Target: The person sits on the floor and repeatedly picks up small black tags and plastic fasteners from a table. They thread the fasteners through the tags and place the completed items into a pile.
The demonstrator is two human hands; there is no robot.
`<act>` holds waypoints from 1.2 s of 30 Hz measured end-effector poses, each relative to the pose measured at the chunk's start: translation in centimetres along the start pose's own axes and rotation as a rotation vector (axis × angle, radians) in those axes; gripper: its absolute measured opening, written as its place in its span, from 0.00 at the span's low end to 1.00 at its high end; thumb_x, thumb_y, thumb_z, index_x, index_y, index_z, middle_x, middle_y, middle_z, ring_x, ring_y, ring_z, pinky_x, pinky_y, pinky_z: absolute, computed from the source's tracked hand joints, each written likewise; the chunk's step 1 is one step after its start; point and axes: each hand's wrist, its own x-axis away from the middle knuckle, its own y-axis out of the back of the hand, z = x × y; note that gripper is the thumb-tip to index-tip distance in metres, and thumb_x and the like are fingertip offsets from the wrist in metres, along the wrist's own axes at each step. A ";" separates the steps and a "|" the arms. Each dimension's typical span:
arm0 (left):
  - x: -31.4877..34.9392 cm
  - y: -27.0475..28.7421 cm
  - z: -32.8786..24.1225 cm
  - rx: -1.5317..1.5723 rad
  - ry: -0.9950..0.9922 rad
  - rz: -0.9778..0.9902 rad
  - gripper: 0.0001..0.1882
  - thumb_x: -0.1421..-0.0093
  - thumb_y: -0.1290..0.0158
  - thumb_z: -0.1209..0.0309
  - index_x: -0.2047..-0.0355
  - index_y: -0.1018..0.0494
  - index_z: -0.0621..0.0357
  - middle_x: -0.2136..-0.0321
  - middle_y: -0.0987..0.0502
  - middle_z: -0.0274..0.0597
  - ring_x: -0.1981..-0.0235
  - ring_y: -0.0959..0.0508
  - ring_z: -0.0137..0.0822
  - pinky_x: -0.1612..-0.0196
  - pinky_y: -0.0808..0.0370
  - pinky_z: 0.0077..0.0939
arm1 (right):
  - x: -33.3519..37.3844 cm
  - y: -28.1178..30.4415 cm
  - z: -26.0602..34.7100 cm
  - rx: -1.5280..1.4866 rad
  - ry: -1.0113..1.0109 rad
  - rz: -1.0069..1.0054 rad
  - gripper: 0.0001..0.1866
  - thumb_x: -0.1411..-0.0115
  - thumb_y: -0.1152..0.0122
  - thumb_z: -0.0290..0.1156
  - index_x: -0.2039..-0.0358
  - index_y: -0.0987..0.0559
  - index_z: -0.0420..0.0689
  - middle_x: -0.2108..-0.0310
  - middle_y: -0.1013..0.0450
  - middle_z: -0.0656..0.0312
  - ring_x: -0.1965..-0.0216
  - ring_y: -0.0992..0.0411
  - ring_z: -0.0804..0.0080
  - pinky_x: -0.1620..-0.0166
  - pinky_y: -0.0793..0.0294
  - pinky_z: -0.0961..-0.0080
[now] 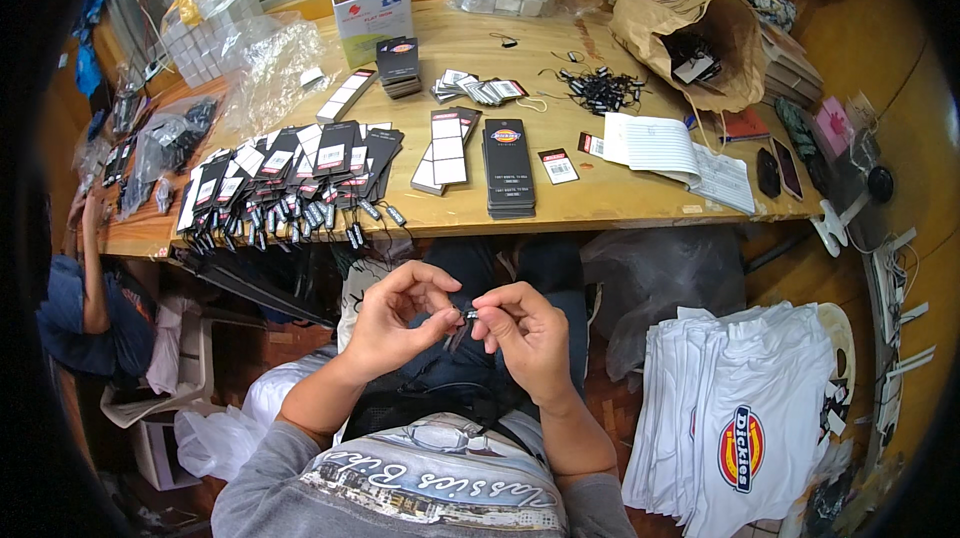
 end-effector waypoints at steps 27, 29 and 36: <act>0.8 5.4 1.9 0.335 0.233 0.716 0.19 0.52 0.46 0.68 0.61 0.34 0.66 0.70 0.28 0.39 0.67 0.30 0.25 0.62 0.35 0.19 | -2.6 -2.2 5.6 0.040 0.013 0.396 0.04 0.50 0.46 0.23 0.74 0.28 0.36 0.81 0.31 0.63 0.82 0.36 0.83 0.79 0.38 0.90; 1.2 6.8 0.1 0.188 0.167 0.555 0.12 0.54 0.45 0.77 0.67 0.29 0.65 0.70 0.28 0.37 0.70 0.30 0.24 0.66 0.34 0.18 | -3.2 -2.7 6.6 0.147 0.093 0.472 0.04 0.50 0.46 0.23 0.74 0.28 0.36 0.81 0.31 0.63 0.81 0.35 0.83 0.78 0.37 0.89; -1.3 10.1 -8.3 -0.479 -0.399 0.458 0.06 0.58 0.45 0.78 0.76 0.28 0.63 0.74 0.27 0.41 0.72 0.29 0.35 0.67 0.33 0.26 | -5.4 -7.1 8.4 0.416 0.585 0.515 0.08 0.56 0.43 0.21 0.72 0.29 0.40 0.80 0.31 0.58 0.81 0.31 0.66 0.80 0.34 0.79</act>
